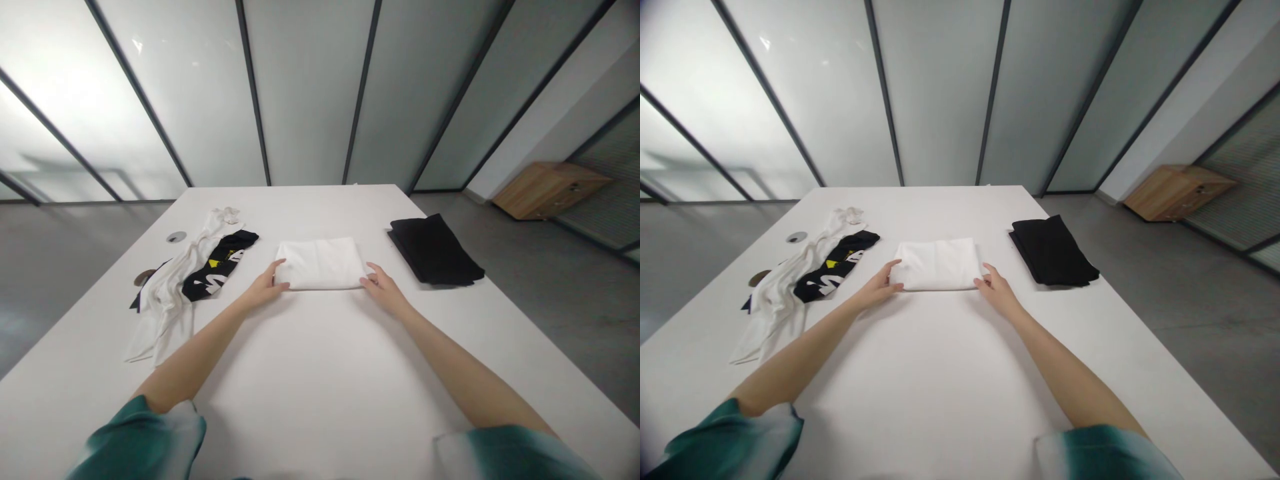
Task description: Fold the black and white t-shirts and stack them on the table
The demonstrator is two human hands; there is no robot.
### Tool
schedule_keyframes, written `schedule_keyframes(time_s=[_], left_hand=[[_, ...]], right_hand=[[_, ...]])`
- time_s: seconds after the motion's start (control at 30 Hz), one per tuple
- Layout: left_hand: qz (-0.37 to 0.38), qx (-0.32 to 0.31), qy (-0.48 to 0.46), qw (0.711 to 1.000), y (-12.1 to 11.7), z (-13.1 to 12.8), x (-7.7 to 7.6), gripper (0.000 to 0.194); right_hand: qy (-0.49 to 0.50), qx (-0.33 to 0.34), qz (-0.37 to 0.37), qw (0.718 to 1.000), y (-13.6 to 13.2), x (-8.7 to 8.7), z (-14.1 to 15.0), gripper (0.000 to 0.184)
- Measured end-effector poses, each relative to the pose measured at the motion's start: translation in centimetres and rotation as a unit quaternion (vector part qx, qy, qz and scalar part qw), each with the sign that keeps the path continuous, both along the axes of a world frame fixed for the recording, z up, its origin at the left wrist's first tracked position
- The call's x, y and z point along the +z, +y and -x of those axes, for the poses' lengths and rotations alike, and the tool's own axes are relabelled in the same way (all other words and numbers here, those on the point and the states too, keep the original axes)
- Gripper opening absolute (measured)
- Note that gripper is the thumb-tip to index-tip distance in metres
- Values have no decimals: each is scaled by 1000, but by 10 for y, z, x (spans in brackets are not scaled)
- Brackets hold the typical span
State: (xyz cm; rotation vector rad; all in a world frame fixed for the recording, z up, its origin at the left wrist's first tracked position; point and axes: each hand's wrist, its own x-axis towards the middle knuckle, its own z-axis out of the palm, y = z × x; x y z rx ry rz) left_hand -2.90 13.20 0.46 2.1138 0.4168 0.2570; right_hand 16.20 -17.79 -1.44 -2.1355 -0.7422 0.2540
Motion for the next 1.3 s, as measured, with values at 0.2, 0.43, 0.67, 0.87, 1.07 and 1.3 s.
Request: schedule_keyframes(time_s=[0.2, 0.43, 0.67, 0.87, 1.07, 1.3], left_hand=[[100, 118, 62, 986, 6, -51, 20, 64], [-156, 141, 96, 973, 2, -60, 17, 20], [-378, 108, 41, 919, -28, -67, 33, 44], [-371, -14, 137, 918, -53, -97, 23, 72], [-292, 5, 118, 949, -24, -88, -3, 78], [-276, 40, 121, 953, 14, -66, -16, 69]], right_hand=[[34, -65, 49, 996, 41, 28, -32, 55], [-76, -93, 163, 979, 64, 33, -32, 48], [-287, -44, 214, 933, 77, 44, -19, 42], [-277, 59, 275, 919, 109, 35, -7, 56], [-200, 67, 293, 933, 95, 22, -18, 66], [-139, 29, 250, 958, 59, 9, -36, 60]])
